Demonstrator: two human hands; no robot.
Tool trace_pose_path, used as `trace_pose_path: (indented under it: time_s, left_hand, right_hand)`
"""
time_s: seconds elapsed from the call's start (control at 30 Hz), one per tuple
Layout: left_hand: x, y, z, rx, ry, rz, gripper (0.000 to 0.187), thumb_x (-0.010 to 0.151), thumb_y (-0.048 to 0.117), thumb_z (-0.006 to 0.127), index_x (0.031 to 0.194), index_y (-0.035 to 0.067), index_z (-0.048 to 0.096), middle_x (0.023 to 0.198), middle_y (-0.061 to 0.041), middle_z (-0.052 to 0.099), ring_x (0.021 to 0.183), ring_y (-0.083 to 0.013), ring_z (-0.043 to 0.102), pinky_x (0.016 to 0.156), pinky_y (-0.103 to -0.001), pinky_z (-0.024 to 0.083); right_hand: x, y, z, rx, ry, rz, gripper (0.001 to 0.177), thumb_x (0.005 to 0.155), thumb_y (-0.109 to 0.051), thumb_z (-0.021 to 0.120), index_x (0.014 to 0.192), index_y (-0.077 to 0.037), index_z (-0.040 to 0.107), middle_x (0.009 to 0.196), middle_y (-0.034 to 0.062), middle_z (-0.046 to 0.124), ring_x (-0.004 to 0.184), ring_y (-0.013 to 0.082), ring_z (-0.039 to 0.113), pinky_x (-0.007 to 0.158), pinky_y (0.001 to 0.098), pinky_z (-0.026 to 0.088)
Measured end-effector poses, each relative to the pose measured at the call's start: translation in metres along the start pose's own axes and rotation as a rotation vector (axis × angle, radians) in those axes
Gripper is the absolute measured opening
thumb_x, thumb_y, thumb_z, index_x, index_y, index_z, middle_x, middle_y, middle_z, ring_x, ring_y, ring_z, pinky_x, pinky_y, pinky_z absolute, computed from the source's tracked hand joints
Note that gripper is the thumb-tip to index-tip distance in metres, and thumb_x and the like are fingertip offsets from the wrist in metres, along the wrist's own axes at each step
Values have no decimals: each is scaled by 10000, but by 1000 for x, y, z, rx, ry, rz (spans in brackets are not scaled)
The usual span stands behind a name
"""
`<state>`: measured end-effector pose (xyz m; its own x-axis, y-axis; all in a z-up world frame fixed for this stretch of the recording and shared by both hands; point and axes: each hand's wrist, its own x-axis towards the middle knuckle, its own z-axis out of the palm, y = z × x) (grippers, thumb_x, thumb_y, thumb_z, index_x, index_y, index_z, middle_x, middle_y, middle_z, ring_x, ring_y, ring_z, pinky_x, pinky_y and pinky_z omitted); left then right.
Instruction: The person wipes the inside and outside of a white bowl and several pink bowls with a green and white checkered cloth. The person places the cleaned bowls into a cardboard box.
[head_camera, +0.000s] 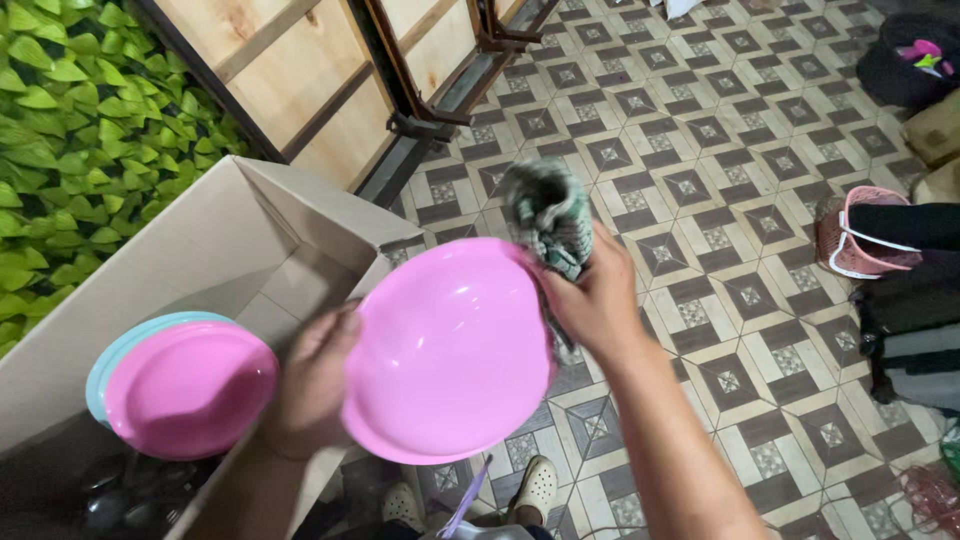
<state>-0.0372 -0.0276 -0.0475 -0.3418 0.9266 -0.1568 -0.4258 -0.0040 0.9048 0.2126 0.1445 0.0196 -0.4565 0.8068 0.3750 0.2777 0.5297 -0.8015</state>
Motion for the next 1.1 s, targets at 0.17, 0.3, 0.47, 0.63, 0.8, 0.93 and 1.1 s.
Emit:
trace_pose_path:
  time_s: [0.17, 0.3, 0.47, 0.63, 0.8, 0.93, 1.1]
  left_hand:
    - [-8, 13, 75, -410, 8, -10, 417, 1060, 330, 464, 1311, 21, 588, 1201, -75, 694, 1088, -185, 661, 953, -378, 534]
    - [6, 29, 76, -571, -107, -183, 605, 1080, 537, 375, 1361, 43, 582, 1213, -138, 695, 1050, -248, 642, 910, -408, 507]
    - [-16, 1, 82, -528, -17, 5, 692, 1056, 591, 313, 1317, 5, 574, 1222, -132, 669, 1105, -231, 654, 975, -400, 509]
    - [-20, -9, 79, -185, 48, 129, 597, 1129, 454, 370, 1304, -71, 593, 1228, -192, 661, 1106, -246, 626, 964, -387, 491]
    - [-23, 6, 86, -222, 8, 265, 568, 1134, 394, 390, 1394, -88, 541, 1326, -224, 629, 1201, -277, 612, 1023, -400, 481]
    - [-17, 19, 88, -400, 68, 199, 595, 1080, 424, 359, 1458, -23, 464, 1401, -135, 581, 1266, -223, 577, 1072, -400, 465]
    - [-10, 23, 83, -381, 39, 124, 602, 1073, 448, 378, 1459, -3, 479, 1365, -138, 614, 1211, -269, 600, 1025, -439, 468]
  right_hand:
    - [-36, -15, 42, -303, 21, -373, 666, 943, -512, 587, 1433, -64, 537, 1511, 251, 448, 1403, 423, 437, 1153, 594, 331]
    - [-71, -24, 64, -427, -134, -557, 475, 870, -264, 592, 1338, -270, 672, 1581, 130, 445, 1487, 391, 396, 1207, 662, 223]
    - [-45, -17, 54, -372, -173, -691, 376, 894, -455, 563, 1182, -262, 707, 1582, 41, 505, 1522, 322, 441, 1280, 678, 183]
    - [17, -1, 34, -266, -4, -542, 453, 892, -346, 469, 1264, -175, 663, 1551, 112, 513, 1495, 360, 429, 1253, 639, 208]
    - [12, 63, 35, 274, 119, -15, 537, 999, -130, 386, 1527, -30, 379, 1506, 243, 496, 1427, 328, 483, 1202, 504, 398]
    - [-56, 58, 84, 654, 191, 271, 544, 1036, -200, 341, 1563, -103, 246, 1338, 223, 471, 1212, 325, 513, 1008, 495, 490]
    - [-73, 5, 88, -213, -9, -513, 601, 824, -207, 623, 1410, -200, 490, 1634, 185, 416, 1558, 421, 375, 1283, 647, 236]
